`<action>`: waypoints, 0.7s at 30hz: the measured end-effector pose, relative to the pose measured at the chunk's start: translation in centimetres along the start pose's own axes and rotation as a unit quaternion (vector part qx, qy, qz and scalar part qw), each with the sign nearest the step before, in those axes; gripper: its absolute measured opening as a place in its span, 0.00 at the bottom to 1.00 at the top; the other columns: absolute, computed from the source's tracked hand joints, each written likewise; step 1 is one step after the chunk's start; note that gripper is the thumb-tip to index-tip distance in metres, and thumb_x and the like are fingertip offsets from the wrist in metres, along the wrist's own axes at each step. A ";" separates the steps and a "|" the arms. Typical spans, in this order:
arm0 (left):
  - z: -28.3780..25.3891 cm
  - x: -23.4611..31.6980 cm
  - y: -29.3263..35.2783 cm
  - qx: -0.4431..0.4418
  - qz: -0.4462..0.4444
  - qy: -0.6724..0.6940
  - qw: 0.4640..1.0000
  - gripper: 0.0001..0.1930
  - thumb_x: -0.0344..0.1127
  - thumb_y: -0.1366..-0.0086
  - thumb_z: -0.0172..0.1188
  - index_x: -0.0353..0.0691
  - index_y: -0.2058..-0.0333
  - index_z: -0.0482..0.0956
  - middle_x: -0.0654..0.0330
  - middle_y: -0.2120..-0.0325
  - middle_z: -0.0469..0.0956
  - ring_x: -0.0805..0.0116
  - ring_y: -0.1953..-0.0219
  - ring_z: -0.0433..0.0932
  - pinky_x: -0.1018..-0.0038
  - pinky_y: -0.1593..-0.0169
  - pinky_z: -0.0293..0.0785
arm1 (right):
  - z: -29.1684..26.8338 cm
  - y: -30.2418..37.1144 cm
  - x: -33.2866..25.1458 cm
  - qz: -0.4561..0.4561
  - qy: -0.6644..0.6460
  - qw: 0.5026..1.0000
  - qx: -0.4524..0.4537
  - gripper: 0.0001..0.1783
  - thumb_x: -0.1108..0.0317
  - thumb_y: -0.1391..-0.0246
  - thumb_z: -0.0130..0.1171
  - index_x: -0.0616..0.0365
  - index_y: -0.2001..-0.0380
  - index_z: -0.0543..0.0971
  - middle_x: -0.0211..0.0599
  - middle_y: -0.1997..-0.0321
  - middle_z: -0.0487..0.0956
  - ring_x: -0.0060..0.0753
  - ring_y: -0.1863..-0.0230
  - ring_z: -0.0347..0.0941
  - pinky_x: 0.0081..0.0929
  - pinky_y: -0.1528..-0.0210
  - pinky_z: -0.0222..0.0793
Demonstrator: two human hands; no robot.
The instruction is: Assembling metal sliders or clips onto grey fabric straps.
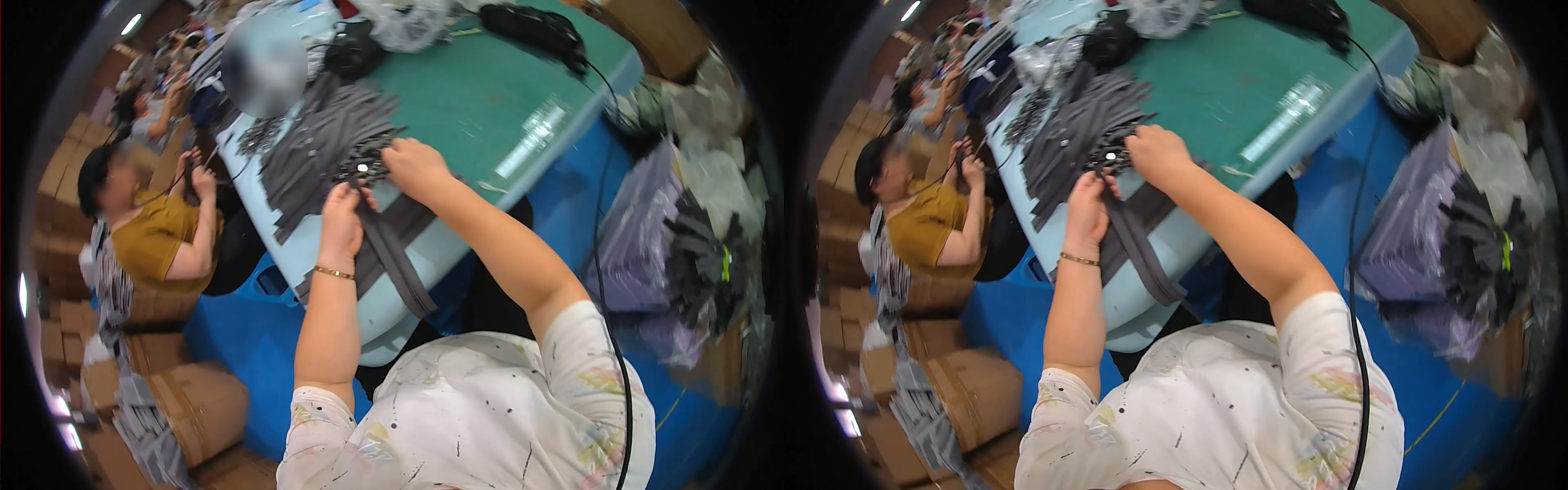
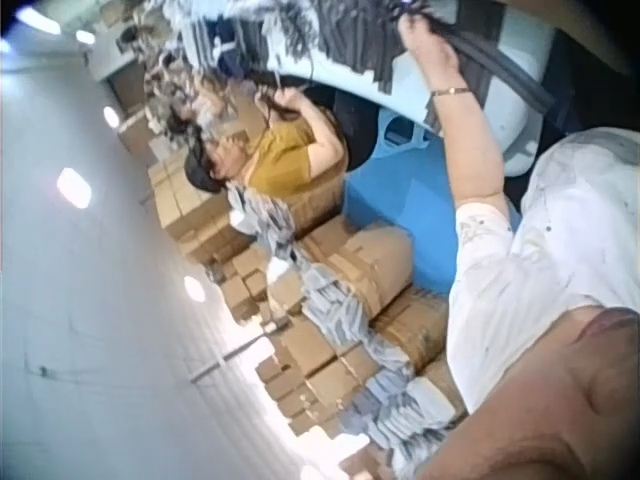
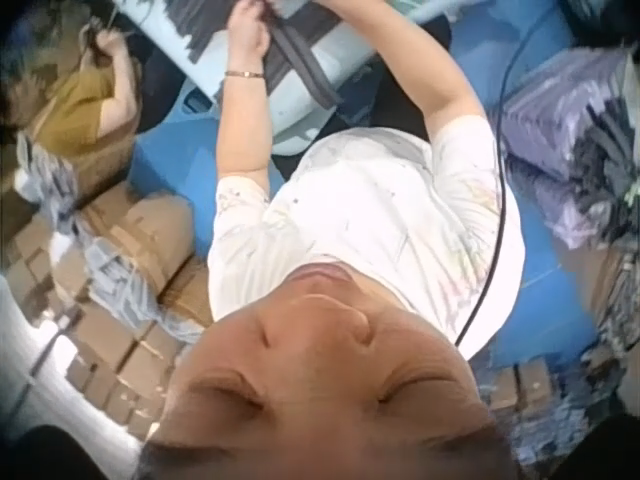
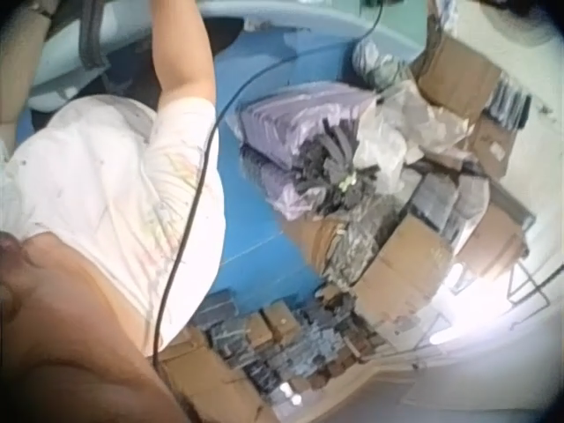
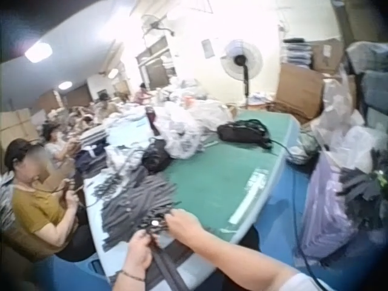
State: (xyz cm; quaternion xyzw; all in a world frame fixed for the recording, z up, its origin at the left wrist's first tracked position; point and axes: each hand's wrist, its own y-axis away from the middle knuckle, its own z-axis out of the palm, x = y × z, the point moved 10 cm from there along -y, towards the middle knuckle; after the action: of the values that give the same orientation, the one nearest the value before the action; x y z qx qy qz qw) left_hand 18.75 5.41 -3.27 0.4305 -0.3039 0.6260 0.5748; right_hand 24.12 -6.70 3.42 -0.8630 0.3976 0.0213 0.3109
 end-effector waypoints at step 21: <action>1.2 2.7 1.0 -0.049 0.009 0.146 0.988 0.08 0.28 0.37 0.50 0.35 0.60 0.72 0.57 0.61 0.76 0.68 0.62 0.77 0.75 0.59 0.75 | 3.1 0.3 -1.7 0.143 -0.561 0.796 -0.180 0.07 0.69 0.45 0.54 0.60 0.65 0.74 0.23 0.68 0.75 0.13 0.67 0.68 0.14 0.65 0.63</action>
State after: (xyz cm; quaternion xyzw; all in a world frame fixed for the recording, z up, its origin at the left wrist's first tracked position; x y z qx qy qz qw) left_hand 18.03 5.48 -0.20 0.3038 -0.2508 0.6715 0.6276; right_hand 23.46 -4.01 1.29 -0.6737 0.2615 0.6167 0.3121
